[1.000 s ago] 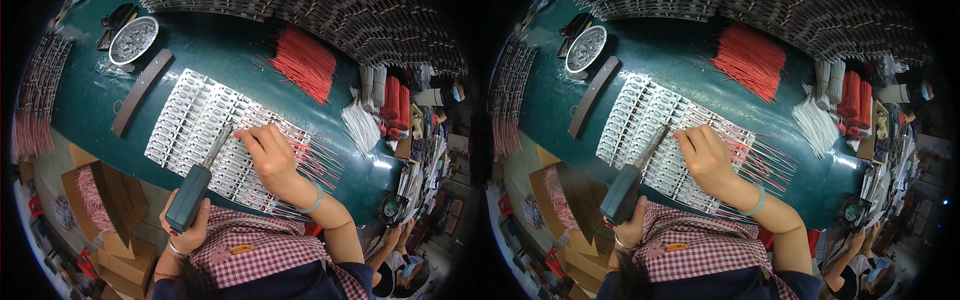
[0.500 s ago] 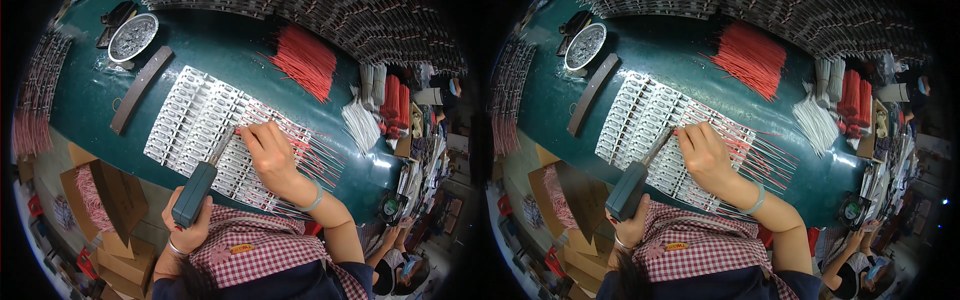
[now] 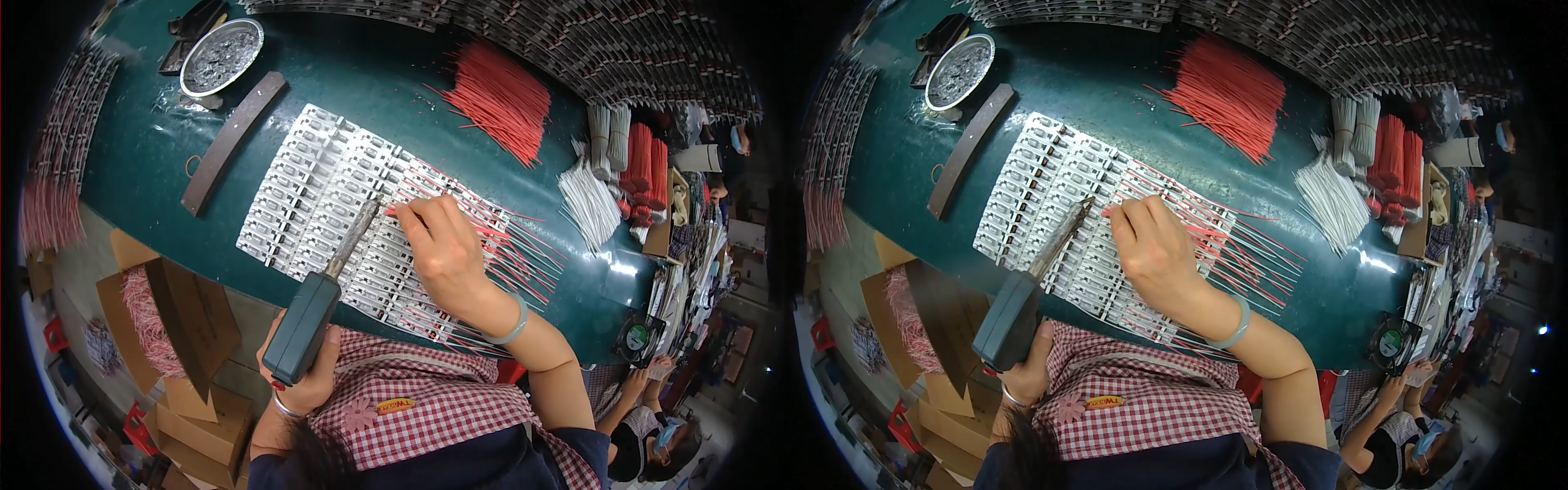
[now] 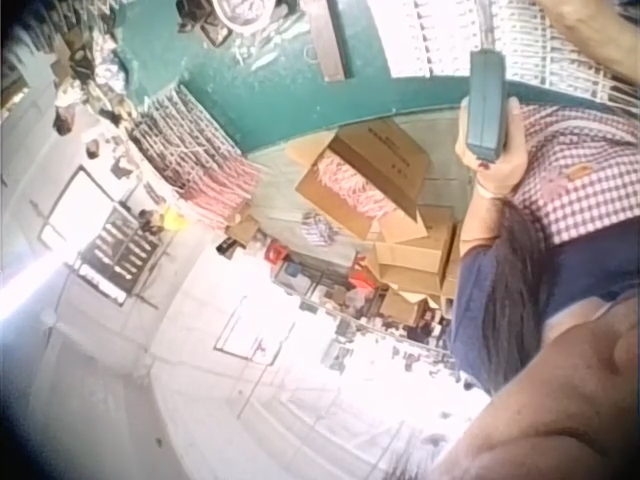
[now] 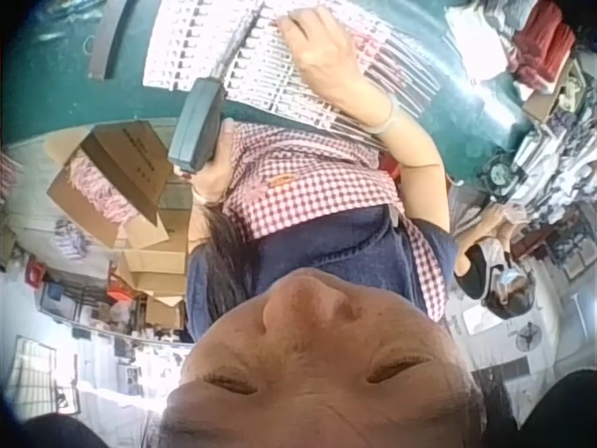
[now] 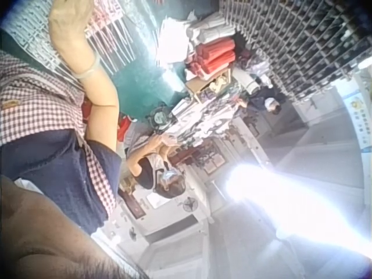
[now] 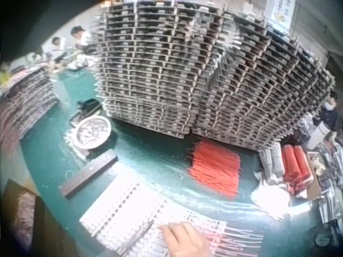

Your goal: The person solders wire leads onto an array of circuit board components using a handheld soldering gun.

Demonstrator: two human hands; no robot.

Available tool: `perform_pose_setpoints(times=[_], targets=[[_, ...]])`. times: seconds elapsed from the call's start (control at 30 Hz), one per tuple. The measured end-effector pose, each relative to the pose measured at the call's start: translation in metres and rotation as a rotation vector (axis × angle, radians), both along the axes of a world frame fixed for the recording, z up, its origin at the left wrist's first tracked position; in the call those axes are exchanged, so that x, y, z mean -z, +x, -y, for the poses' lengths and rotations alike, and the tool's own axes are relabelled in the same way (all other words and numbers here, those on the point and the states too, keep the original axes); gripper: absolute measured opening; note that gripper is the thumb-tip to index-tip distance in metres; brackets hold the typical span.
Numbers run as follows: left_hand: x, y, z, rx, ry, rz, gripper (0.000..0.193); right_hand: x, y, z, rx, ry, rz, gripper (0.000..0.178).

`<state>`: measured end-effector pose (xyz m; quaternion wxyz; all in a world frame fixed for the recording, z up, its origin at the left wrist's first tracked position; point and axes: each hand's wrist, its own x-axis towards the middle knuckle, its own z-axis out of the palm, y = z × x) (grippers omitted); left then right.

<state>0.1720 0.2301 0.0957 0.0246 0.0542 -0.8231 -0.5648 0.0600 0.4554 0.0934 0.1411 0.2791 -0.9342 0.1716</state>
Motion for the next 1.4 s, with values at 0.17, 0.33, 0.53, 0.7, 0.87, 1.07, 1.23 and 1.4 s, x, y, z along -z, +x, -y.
perform_pose_setpoints(times=[0.17,0.33,0.53,0.7,0.87,1.07,1.23,1.4], targets=[[-0.001,0.001,0.001,0.003,0.001,0.007,0.023,-0.004,0.005,0.000,-0.015,-0.061,-0.034,0.032],[-0.003,-0.001,0.001,0.029,-0.022,-0.018,0.021,-0.004,0.010,0.005,0.008,-0.087,0.009,0.036],[-0.006,-0.003,0.000,0.057,-0.011,0.028,0.021,-0.001,0.010,0.005,-0.004,-0.053,0.009,0.034],[-0.003,-0.002,0.001,0.095,-0.040,-0.008,0.021,-0.002,0.010,0.005,-0.017,-0.032,0.009,0.033],[-0.005,-0.004,0.001,0.098,-0.034,-0.005,0.021,-0.001,0.010,0.006,-0.011,-0.032,0.019,0.034],[-0.003,-0.004,0.002,0.101,-0.029,-0.019,0.021,0.001,0.010,0.005,-0.016,-0.046,0.027,0.035],[-0.004,-0.005,0.000,0.102,-0.005,0.009,0.021,0.000,0.010,0.005,-0.013,-0.037,0.032,0.036],[-0.005,-0.004,-0.001,0.093,-0.024,0.029,0.019,0.000,0.008,0.004,-0.023,-0.035,0.030,0.036]])
